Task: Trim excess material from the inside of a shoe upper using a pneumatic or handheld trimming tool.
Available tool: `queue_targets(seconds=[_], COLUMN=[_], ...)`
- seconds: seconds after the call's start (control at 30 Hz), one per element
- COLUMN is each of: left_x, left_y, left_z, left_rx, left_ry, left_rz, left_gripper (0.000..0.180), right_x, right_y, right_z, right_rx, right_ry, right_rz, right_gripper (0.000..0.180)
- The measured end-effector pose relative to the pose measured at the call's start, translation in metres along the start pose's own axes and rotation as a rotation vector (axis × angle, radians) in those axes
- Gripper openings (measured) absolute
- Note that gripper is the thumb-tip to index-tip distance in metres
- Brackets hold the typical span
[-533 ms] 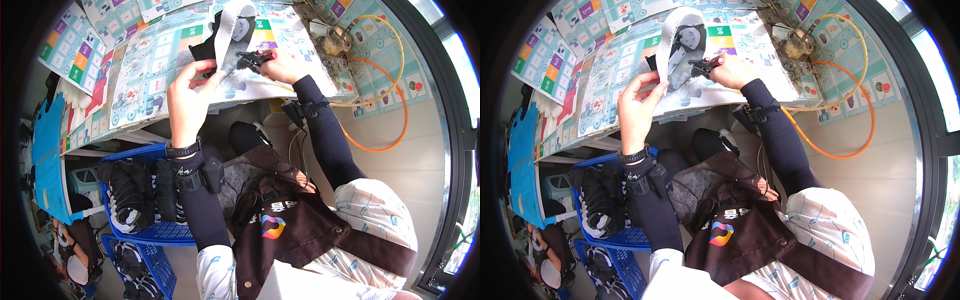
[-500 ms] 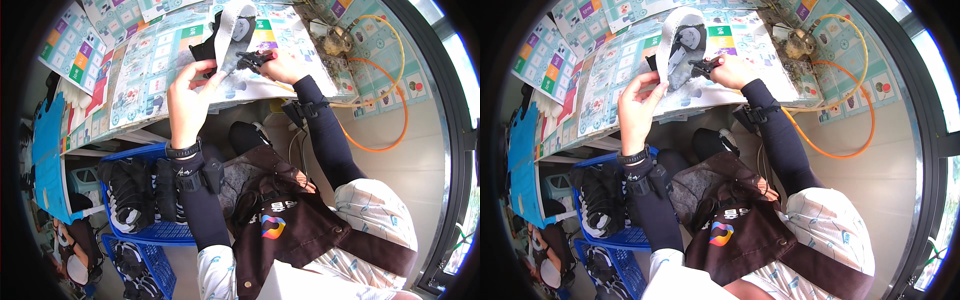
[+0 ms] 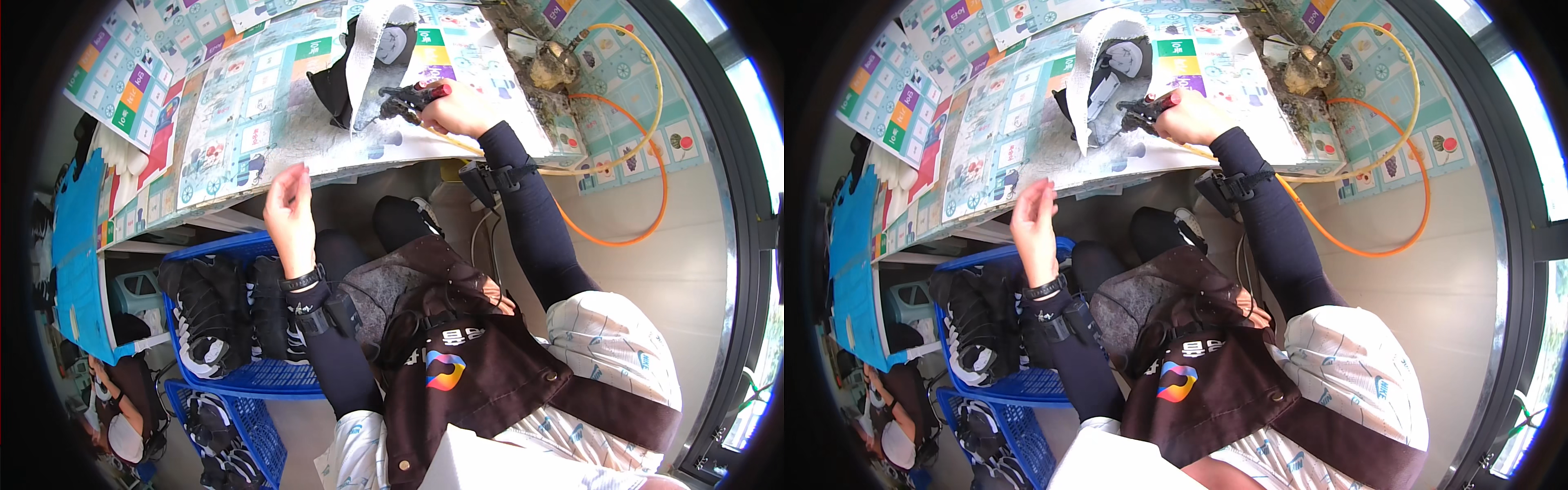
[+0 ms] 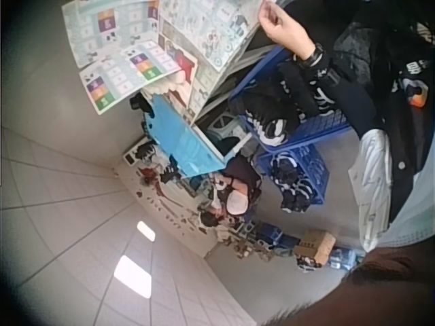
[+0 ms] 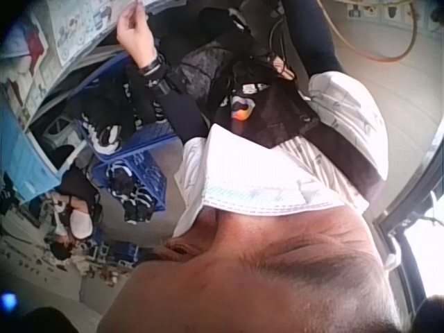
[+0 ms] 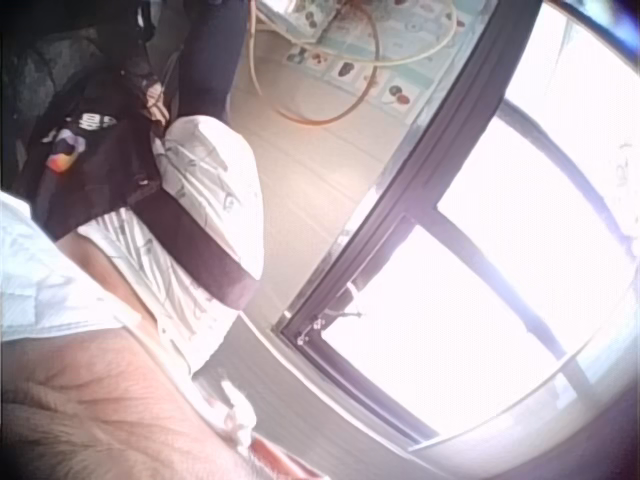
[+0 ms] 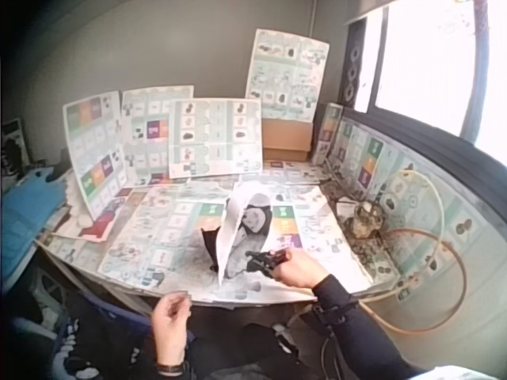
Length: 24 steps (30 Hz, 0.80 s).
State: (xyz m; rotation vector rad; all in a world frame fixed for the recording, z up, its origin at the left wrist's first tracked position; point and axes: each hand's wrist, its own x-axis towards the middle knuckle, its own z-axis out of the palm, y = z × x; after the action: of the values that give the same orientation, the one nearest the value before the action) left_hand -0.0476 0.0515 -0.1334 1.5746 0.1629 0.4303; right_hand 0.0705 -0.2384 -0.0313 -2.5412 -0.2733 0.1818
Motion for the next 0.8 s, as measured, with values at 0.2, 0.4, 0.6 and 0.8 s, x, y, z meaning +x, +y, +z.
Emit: queue_targets(seconds=[0.2, 0.4, 0.6, 0.8], left_x=[-0.031, -0.046, -0.016, 0.024], left_y=[-0.096, -0.119, -0.047, 0.062], left_z=[-0.007, -0.01, -0.012, 0.021], left_rx=[0.127, 0.169, 0.111, 0.076], left_ry=[-0.007, -0.006, 0.011, -0.061], left_rz=[-0.096, -0.145, -0.039, 0.156], left_gripper=[0.02, 0.019, 0.018, 0.019], right_x=[-0.003, 0.0, -0.007, 0.006], right_y=[-0.006, -0.006, -0.024, 0.006], right_z=[-0.003, 0.004, -0.003, 0.007], right_rx=[0.038, -0.003, -0.132, 0.337], right_ry=[-0.092, -0.222, -0.224, -0.205], right_rz=[-0.008, -0.133, -0.261, -0.07], right_gripper=[0.021, 0.014, 0.016, 0.012])
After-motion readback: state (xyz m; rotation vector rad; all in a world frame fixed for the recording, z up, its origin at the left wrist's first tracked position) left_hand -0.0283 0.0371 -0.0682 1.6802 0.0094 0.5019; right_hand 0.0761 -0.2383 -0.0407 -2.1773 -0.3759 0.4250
